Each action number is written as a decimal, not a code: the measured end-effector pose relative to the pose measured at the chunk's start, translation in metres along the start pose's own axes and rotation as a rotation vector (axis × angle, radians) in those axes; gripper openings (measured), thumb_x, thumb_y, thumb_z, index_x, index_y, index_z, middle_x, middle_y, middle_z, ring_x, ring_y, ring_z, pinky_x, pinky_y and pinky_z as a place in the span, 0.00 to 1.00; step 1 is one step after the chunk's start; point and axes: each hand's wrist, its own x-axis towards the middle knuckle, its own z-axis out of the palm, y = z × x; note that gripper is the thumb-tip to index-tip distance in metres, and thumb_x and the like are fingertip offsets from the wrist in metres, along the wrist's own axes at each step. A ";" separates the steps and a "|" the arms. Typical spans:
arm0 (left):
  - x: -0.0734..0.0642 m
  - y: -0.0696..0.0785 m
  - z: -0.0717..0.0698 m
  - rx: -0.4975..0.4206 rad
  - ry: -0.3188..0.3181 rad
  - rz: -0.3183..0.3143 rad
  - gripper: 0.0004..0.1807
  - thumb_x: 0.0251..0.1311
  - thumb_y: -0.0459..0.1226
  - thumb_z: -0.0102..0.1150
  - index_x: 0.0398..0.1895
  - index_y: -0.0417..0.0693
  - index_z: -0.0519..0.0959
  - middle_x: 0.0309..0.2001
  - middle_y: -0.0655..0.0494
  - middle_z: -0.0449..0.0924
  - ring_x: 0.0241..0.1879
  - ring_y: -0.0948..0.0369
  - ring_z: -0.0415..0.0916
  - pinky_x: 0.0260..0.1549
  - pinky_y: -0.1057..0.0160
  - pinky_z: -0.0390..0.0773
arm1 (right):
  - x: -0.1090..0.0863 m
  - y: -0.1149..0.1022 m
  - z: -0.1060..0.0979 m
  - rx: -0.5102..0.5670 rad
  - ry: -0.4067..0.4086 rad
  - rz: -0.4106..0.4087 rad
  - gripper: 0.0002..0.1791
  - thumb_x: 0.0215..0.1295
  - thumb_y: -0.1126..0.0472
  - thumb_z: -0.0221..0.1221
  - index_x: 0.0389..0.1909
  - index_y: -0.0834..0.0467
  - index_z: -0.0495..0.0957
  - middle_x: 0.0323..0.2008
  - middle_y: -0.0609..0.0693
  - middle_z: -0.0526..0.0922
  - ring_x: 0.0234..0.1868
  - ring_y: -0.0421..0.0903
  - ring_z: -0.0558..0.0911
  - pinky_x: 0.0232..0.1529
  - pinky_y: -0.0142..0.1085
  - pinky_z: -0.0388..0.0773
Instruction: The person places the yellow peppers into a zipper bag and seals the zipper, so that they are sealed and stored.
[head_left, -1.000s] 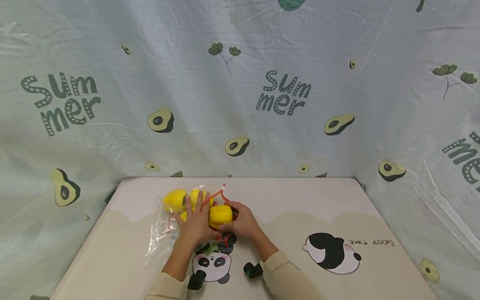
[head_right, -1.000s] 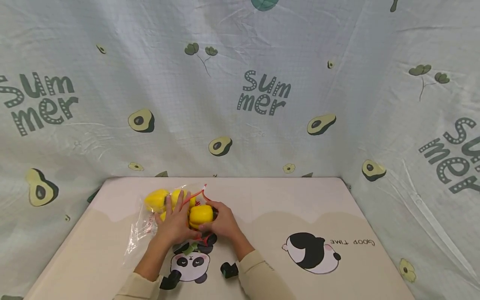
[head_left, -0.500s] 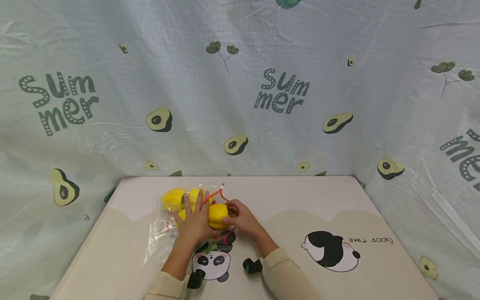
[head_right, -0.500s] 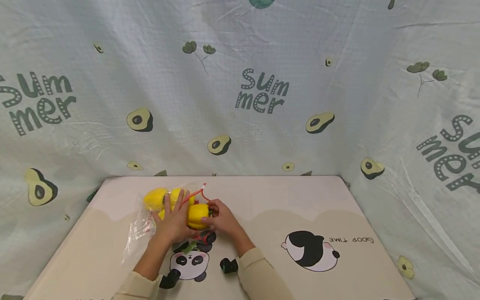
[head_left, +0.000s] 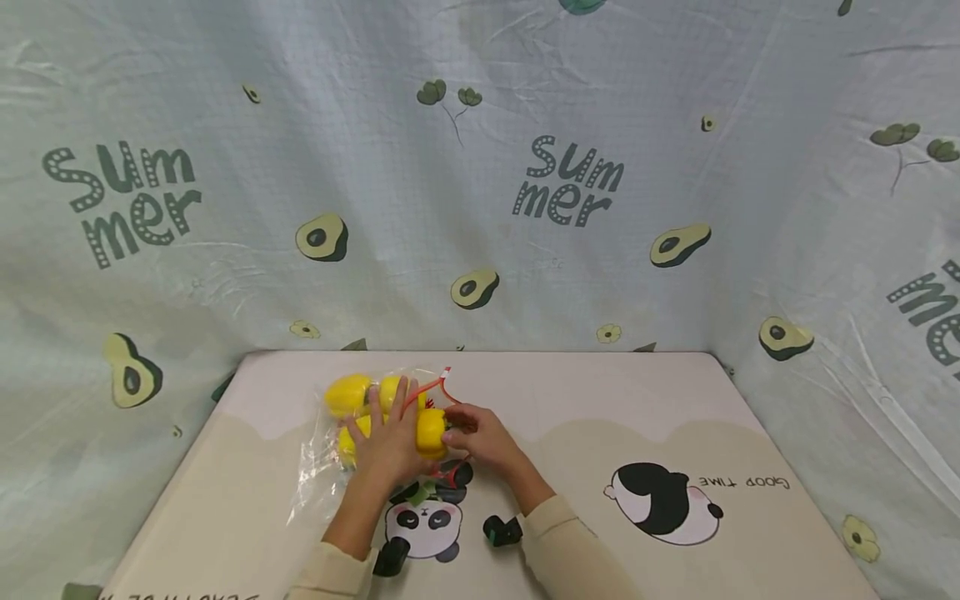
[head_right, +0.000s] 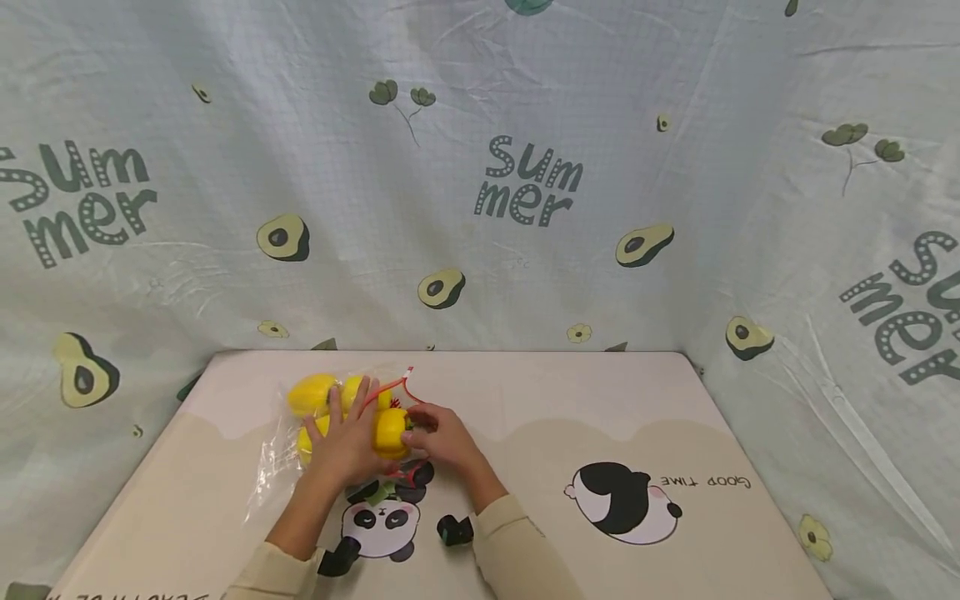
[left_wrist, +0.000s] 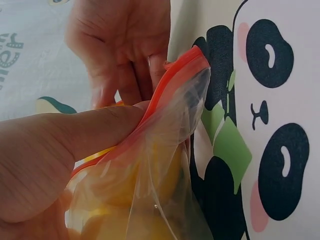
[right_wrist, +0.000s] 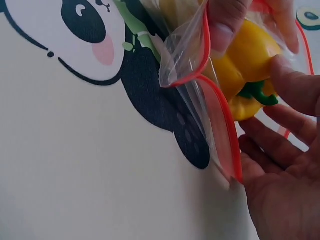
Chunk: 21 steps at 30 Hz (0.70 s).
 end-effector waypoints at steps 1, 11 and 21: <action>0.000 0.000 0.000 -0.001 0.001 0.001 0.70 0.42 0.48 0.84 0.86 0.50 0.47 0.87 0.50 0.34 0.84 0.33 0.25 0.71 0.18 0.28 | 0.001 -0.001 0.001 -0.018 0.006 0.004 0.27 0.68 0.55 0.68 0.65 0.60 0.79 0.65 0.58 0.82 0.65 0.57 0.81 0.72 0.53 0.76; 0.001 -0.001 -0.003 -0.008 -0.006 0.010 0.69 0.44 0.50 0.84 0.86 0.50 0.48 0.87 0.50 0.34 0.84 0.34 0.24 0.73 0.20 0.27 | 0.002 -0.010 0.006 -0.119 0.014 0.032 0.24 0.68 0.56 0.68 0.64 0.56 0.82 0.56 0.55 0.88 0.56 0.52 0.85 0.63 0.48 0.84; -0.001 -0.004 -0.002 0.001 0.000 0.037 0.68 0.44 0.51 0.83 0.85 0.49 0.49 0.87 0.50 0.37 0.84 0.33 0.29 0.75 0.22 0.31 | 0.004 -0.015 0.012 -0.125 -0.009 0.108 0.26 0.67 0.50 0.69 0.65 0.51 0.82 0.52 0.52 0.90 0.49 0.46 0.84 0.55 0.42 0.87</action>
